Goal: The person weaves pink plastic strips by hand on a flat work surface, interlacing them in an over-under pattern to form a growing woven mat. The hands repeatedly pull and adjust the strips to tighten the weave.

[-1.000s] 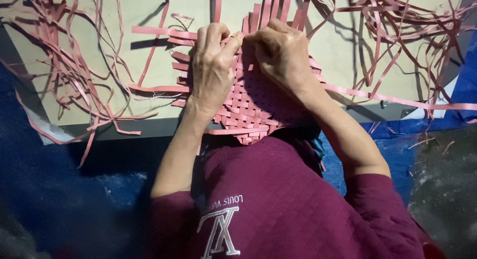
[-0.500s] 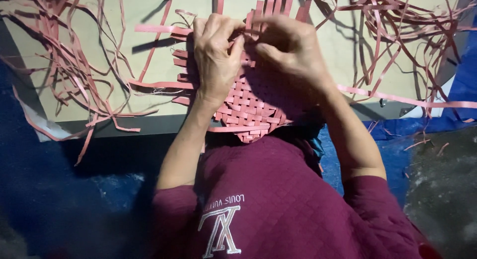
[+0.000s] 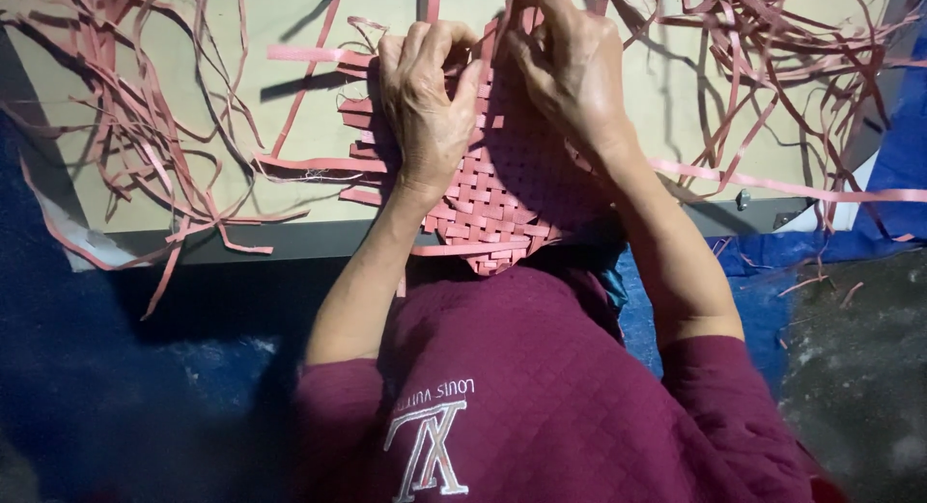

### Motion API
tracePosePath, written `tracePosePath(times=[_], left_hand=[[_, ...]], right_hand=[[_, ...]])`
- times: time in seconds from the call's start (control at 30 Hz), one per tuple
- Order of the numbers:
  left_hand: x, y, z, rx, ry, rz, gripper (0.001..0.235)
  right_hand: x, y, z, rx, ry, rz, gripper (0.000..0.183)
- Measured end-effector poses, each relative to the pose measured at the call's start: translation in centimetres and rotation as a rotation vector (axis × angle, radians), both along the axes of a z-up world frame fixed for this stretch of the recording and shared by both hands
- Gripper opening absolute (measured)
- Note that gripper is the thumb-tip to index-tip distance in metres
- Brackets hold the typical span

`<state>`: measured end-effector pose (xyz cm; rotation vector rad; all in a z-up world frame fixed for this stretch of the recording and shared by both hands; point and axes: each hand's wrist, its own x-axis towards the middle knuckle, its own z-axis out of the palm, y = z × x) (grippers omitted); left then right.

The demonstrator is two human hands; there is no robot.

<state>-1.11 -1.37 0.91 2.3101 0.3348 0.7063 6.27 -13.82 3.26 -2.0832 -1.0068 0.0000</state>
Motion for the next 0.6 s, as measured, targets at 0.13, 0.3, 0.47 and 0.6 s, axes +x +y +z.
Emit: tracePosePath(times=[0.13, 0.3, 0.47, 0.6], left_hand=[[0.2, 0.1, -1.3, 0.024, -0.008, 0.009, 0.023], [0.1, -0.1, -0.8, 0.049, 0.009, 0.024, 0.019], [-0.2, -0.2, -2.1, 0.274, 0.011, -0.023, 0.011], [-1.4, 0.0, -2.1, 0.578, 0.128, -0.119, 0.030]], right_hand=[[-0.4, 0.0, -2.2, 0.112, -0.086, -0.106, 0.006], [-1.5, -1.1, -3.4, 0.234, -0.021, -0.099, 0.015], [-2.1, -0.8, -2.2, 0.256, -0.032, -0.071, 0.012], [-1.7, -0.7, -2.6, 0.221, -0.057, -0.085, 0.008]])
